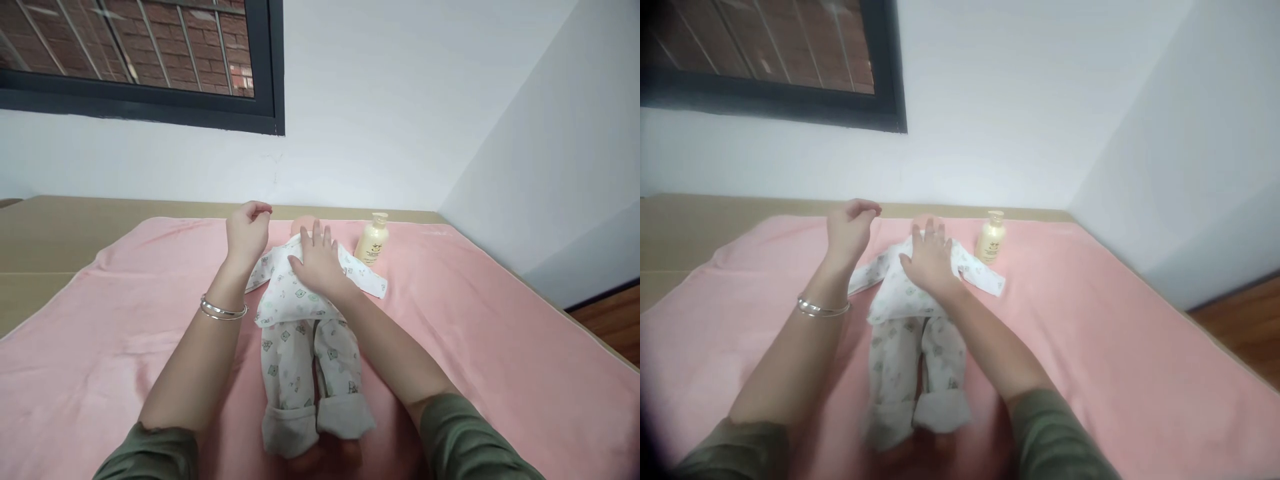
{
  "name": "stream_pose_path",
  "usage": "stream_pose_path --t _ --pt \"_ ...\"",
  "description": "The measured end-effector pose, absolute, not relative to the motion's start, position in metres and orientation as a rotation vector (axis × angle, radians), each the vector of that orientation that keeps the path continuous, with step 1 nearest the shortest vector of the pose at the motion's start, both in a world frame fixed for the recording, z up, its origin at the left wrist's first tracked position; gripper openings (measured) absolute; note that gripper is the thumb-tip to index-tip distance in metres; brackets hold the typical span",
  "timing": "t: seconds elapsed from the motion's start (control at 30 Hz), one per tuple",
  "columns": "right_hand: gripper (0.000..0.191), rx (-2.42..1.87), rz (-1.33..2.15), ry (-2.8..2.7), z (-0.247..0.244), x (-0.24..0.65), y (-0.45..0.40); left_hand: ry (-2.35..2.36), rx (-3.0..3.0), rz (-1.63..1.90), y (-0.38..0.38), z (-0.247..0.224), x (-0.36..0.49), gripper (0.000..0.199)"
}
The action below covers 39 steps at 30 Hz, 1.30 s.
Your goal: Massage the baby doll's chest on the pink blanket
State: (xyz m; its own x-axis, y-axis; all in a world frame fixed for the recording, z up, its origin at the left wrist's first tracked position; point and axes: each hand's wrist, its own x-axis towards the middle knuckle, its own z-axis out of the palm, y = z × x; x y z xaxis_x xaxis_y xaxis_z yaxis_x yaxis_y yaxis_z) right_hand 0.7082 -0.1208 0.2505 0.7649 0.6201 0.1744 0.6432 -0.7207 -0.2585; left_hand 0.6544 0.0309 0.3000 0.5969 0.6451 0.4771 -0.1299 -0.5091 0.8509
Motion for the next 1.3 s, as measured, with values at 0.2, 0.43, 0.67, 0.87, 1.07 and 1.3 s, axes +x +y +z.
stream_pose_path --t 0.2,0.43,0.67,0.87,1.07,1.3 --pt "0.072 -2.667 -0.01 -0.892 0.249 0.717 -0.119 0.414 1.866 1.022 0.029 0.306 0.649 0.021" --pt "0.07 -2.604 -0.255 -0.907 0.248 0.715 -0.12 0.422 1.874 1.004 0.03 0.305 0.651 0.021" --pt "0.057 -2.42 -0.249 -1.005 0.273 0.732 -0.139 0.404 1.78 0.919 0.021 0.306 0.647 0.021" --pt "0.063 -2.218 -0.772 -0.67 0.325 0.782 -0.233 0.171 1.388 0.495 -0.028 0.314 0.661 0.038" --pt "0.069 -2.199 -0.837 -0.488 0.317 0.828 -0.278 0.09 1.245 0.006 -0.075 0.328 0.738 0.074" --pt "0.065 -2.457 -0.314 -0.599 0.309 0.819 -0.23 0.261 0.904 0.03 -0.112 0.324 0.789 0.075"
